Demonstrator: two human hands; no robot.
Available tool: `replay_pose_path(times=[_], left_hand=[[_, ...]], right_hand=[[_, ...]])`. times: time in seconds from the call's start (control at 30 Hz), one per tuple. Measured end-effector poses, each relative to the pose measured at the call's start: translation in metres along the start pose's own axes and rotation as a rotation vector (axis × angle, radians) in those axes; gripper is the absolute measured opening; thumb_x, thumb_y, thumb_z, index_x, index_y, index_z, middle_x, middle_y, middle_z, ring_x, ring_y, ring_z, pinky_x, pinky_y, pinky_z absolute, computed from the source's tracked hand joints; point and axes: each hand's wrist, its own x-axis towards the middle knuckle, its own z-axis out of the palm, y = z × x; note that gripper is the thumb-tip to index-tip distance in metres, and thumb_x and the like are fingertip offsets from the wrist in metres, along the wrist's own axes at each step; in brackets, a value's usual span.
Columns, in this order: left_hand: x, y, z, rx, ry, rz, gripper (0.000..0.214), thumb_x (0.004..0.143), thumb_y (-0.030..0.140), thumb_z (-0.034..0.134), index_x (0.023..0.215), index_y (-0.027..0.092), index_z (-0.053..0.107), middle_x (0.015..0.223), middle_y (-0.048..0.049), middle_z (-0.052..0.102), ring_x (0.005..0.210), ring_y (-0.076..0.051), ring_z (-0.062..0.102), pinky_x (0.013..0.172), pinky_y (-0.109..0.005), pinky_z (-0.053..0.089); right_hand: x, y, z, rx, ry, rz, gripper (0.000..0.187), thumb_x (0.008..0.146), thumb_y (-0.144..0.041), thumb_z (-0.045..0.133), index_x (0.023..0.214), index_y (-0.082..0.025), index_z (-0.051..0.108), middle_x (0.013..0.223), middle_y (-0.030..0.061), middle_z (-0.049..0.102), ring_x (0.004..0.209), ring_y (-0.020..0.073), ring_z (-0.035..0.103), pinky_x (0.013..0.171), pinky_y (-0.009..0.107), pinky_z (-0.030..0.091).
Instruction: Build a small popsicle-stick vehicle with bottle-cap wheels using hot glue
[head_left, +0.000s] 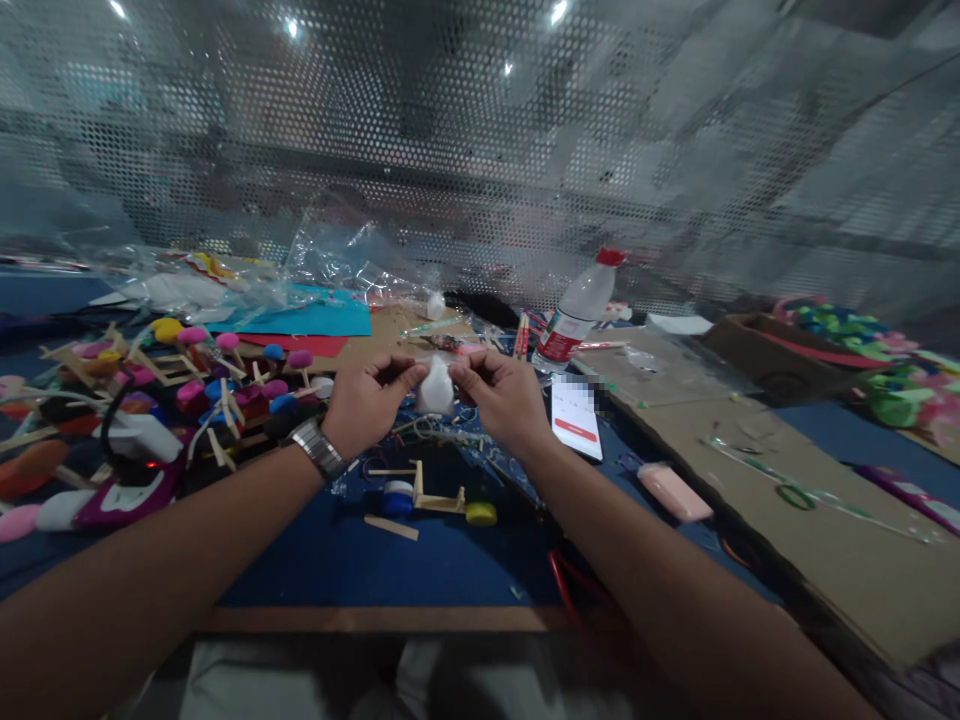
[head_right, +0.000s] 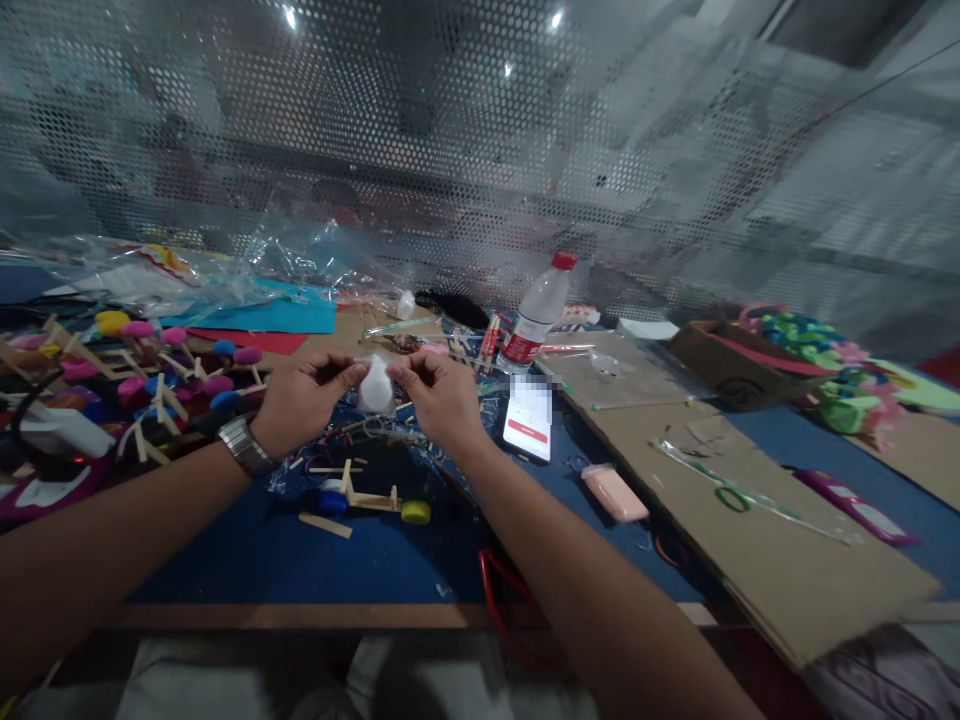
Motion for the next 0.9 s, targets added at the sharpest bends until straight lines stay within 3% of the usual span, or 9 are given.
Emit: replay_pose_path(times=[0.17, 0.33, 0.5, 0.9], left_hand=[[0.0, 0.0, 0.0, 0.059, 0.008, 0.006, 0.031, 0.078, 0.05, 0.077, 0.078, 0.018, 0.076, 0.074, -0.0035, 0.078, 0.071, -0.021, 0.07, 0.066, -0.032, 0.057], [0.003, 0.007, -0.003, 0.074, 0.004, 0.057, 0.026, 0.081, 0.044, 0.075, 0.081, 0.018, 0.076, 0.08, -0.005, 0.08, 0.076, -0.021, 0.072, 0.071, -0.032, 0.059], [0.001, 0.01, 0.002, 0.083, -0.017, 0.072, 0.017, 0.081, 0.034, 0.072, 0.08, 0.017, 0.076, 0.077, -0.0039, 0.079, 0.072, -0.02, 0.072, 0.067, -0.03, 0.057], [0.002, 0.005, 0.0, 0.053, -0.017, 0.093, 0.027, 0.082, 0.045, 0.074, 0.083, 0.018, 0.077, 0.08, -0.0051, 0.079, 0.075, -0.021, 0.072, 0.07, -0.032, 0.058]], right_hand=[[-0.006, -0.005, 0.008, -0.042, -0.039, -0.035, 0.041, 0.08, -0.059, 0.071, 0.072, -0.02, 0.062, 0.059, -0.0015, 0.056, 0.054, 0.0134, 0.047, 0.052, 0.027, 0.038], [0.0, -0.005, 0.0, -0.105, 0.002, -0.074, 0.038, 0.082, -0.054, 0.071, 0.069, -0.02, 0.059, 0.058, -0.0023, 0.052, 0.055, 0.0129, 0.043, 0.053, 0.027, 0.033], [0.0, -0.002, 0.001, -0.115, 0.007, -0.079, 0.038, 0.085, -0.056, 0.066, 0.073, -0.02, 0.061, 0.063, -0.0009, 0.055, 0.057, 0.0136, 0.046, 0.053, 0.027, 0.036], [0.002, -0.005, -0.006, -0.16, 0.0, -0.113, 0.04, 0.08, -0.056, 0.074, 0.069, -0.019, 0.064, 0.059, -0.002, 0.053, 0.055, 0.012, 0.042, 0.051, 0.026, 0.032]])
